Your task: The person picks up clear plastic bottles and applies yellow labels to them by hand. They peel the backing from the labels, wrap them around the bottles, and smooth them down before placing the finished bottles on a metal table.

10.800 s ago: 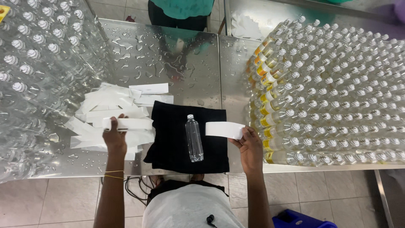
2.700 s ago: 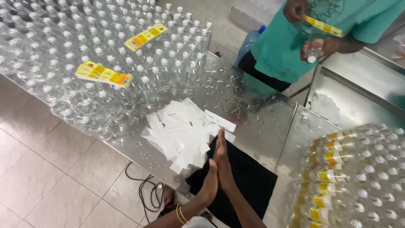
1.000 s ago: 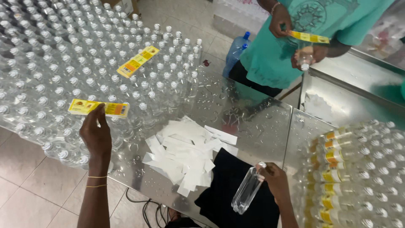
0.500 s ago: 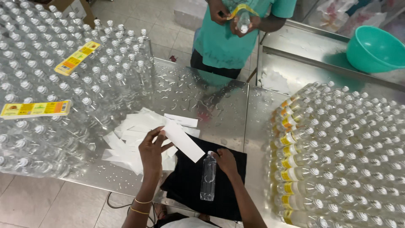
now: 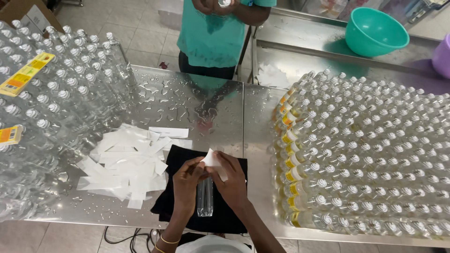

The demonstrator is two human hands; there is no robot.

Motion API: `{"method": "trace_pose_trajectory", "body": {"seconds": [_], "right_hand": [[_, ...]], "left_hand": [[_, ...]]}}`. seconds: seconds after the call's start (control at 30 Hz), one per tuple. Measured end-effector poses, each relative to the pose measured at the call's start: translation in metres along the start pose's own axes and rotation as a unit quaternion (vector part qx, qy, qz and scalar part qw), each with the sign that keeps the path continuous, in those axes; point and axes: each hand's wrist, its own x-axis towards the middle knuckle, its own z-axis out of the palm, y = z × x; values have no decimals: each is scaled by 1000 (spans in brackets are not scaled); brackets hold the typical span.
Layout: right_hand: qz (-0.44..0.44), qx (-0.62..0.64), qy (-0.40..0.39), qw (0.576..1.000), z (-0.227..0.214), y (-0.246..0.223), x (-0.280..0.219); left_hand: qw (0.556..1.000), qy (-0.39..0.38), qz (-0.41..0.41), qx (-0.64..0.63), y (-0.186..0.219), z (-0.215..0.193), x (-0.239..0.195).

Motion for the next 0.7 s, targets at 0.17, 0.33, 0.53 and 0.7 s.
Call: {"method": "trace_pose_trajectory", "body": {"seconds": [0.17,0.33,0.53,0.7], "right_hand": [[139,110,-58,982,-9,-11,-3],[309,228,-33,923,-9,-17,-1],[333,233,-17,914,-7,-26,5],[237,174,7,956,0,-26,8]], "left_hand": [[999,-31,-7,-6,-15,-2,5],[999,-37,-8,-2,-18,-6,5],[996,-51,15,77,-15,-18,8],[993,-81,17,80,-12,-27,11]]}}
